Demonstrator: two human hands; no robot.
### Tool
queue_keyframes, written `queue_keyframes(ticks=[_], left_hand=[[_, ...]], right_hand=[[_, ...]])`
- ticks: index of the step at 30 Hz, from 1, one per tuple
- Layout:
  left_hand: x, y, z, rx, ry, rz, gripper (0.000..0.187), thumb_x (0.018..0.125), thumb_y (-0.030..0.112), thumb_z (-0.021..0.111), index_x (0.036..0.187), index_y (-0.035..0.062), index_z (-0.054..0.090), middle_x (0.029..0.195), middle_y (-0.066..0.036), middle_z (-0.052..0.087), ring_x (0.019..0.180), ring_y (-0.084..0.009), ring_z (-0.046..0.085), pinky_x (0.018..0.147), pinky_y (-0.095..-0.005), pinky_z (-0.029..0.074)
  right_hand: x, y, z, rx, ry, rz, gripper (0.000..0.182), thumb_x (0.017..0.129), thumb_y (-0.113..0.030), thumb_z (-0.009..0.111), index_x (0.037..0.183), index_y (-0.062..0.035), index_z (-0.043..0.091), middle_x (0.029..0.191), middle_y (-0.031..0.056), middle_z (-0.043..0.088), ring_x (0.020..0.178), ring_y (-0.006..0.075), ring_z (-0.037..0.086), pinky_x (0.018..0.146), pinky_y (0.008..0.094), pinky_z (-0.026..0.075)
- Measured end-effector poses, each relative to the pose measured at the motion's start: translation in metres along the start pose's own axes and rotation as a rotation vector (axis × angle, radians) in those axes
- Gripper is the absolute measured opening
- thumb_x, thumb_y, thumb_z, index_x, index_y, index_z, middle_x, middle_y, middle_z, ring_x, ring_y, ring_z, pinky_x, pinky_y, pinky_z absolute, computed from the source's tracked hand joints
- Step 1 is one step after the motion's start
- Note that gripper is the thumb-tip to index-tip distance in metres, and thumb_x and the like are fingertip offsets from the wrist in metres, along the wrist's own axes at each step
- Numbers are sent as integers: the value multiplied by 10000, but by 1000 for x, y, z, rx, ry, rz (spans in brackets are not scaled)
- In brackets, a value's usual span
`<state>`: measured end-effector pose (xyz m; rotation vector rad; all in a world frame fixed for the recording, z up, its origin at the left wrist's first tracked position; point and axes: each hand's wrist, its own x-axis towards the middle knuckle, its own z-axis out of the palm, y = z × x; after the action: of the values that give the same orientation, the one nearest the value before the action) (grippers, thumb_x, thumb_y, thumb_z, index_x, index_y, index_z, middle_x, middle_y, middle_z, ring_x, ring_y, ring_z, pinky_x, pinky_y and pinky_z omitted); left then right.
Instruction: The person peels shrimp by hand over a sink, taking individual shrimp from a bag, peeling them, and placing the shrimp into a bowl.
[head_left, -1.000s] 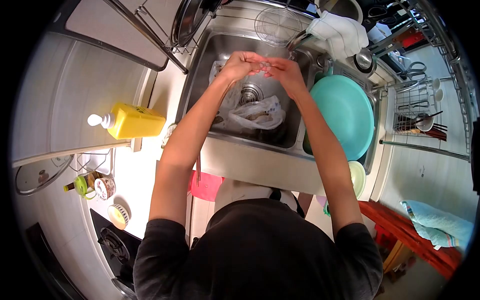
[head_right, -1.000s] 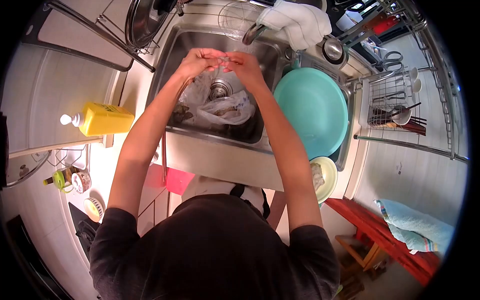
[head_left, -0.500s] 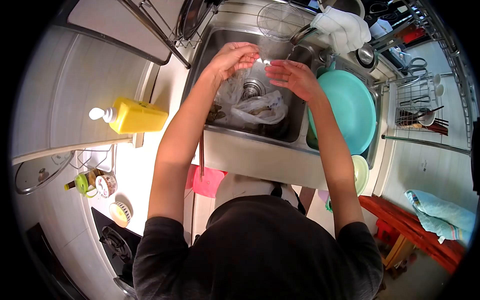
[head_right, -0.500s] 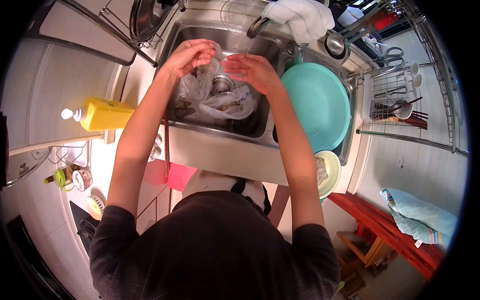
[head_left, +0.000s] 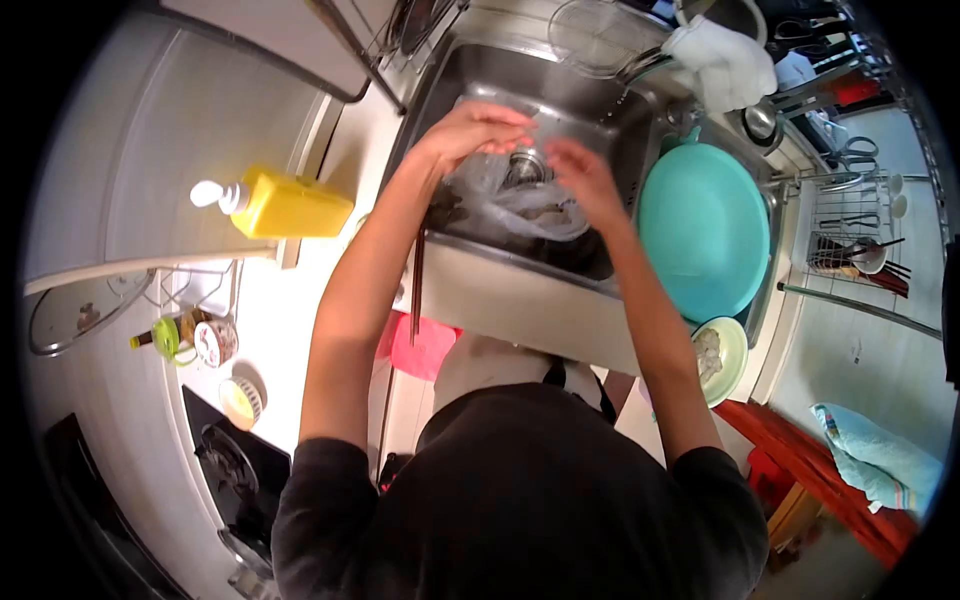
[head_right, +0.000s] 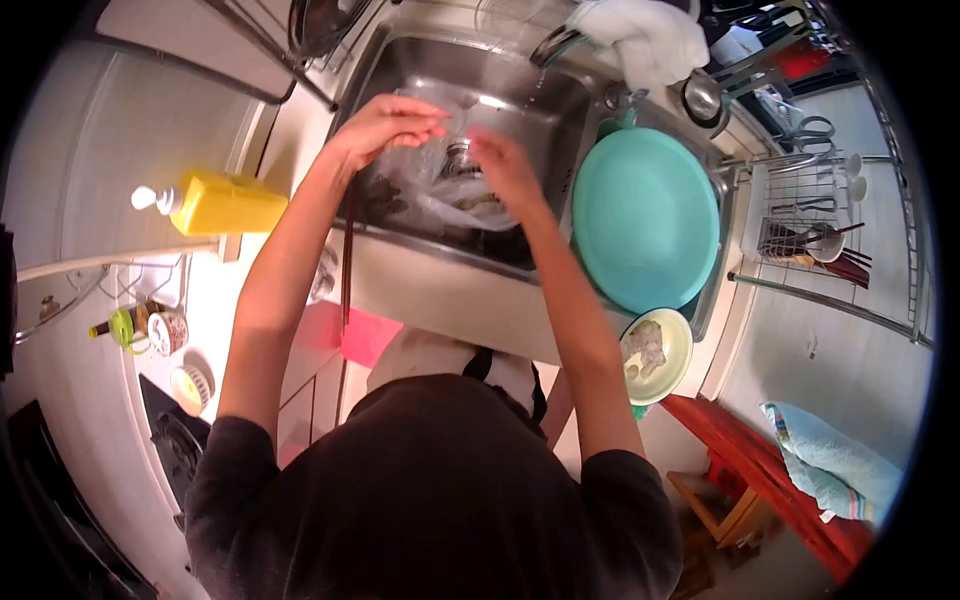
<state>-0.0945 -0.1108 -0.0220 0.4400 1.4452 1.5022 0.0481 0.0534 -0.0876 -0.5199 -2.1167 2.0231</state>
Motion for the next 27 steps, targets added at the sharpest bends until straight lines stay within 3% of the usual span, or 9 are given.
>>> queue_keyframes(ticks=[2, 4, 10, 12, 15, 18, 22, 25, 27], left_hand=[[8, -7, 8, 196, -32, 30, 247, 801, 129, 660, 1034, 48, 642, 884, -41, 662, 721, -60, 582, 630, -176, 452], [14, -12, 17, 258, -45, 65, 204, 796, 173, 672, 965, 60, 655, 874, -30, 662, 710, -68, 571, 624, -191, 431], [24, -31, 18, 356, -142, -57, 182, 801, 205, 670, 918, 69, 644, 864, -18, 662, 715, -72, 573, 641, -202, 442], [23, -46, 12, 366, -19, -192, 156, 816, 186, 651, 922, 71, 645, 855, -23, 665, 675, -77, 573, 609, -224, 461], [56, -115, -25, 1000, -228, -332, 185, 755, 77, 565, 913, 22, 646, 811, -107, 672, 648, -179, 630, 564, -301, 498], [51, -183, -36, 1551, -116, -366, 252, 789, 107, 499, 972, 32, 655, 1017, -150, 642, 939, -273, 625, 748, -377, 505], [53, -218, -50, 1648, -32, -536, 259, 732, 123, 590, 972, 62, 666, 1069, -157, 624, 974, -306, 616, 767, -423, 509], [62, -241, -60, 1621, -51, -520, 298, 841, 183, 462, 1050, 90, 653, 1163, -117, 590, 1074, -278, 570, 852, -430, 470], [63, -255, -64, 1598, -57, -496, 289, 748, 188, 592, 1011, 86, 655, 1083, -157, 616, 1003, -301, 600, 832, -433, 481]], right_hand=[[-13, -33, 11, 330, 24, 147, 257, 870, -104, 551, 1115, -42, 600, 887, 59, 652, 830, 158, 619, 713, 288, 491], [-10, -39, 12, 181, -122, 7, 295, 874, -110, 551, 1156, -23, 567, 905, 64, 654, 799, 149, 617, 722, 247, 486], [-28, -23, 9, -100, 84, -31, 191, 823, -55, 556, 976, 31, 632, 781, 85, 659, 649, 112, 604, 609, 234, 482], [-35, -11, 0, -120, 141, -29, 168, 800, -54, 575, 922, 41, 640, 730, 99, 658, 630, 118, 614, 585, 244, 486], [-54, -2, -18, -284, 205, 24, 157, 796, -105, 587, 869, 17, 653, 684, 76, 656, 605, 118, 607, 577, 271, 473], [-78, 0, -31, -388, 336, -8, 167, 795, -154, 598, 826, -3, 662, 646, 70, 646, 572, 167, 609, 539, 301, 454], [-96, 10, -36, -799, 263, 2, 141, 790, -126, 598, 903, -66, 658, 747, 72, 660, 697, 240, 616, 691, 347, 426], [-120, -1, -42, -904, 219, 68, 163, 788, -106, 596, 944, -94, 640, 824, 74, 661, 771, 249, 609, 794, 377, 381], [-147, -19, -51, -893, 333, 38, 154, 792, -98, 594, 942, -94, 630, 862, 88, 659, 778, 237, 606, 828, 378, 359]])
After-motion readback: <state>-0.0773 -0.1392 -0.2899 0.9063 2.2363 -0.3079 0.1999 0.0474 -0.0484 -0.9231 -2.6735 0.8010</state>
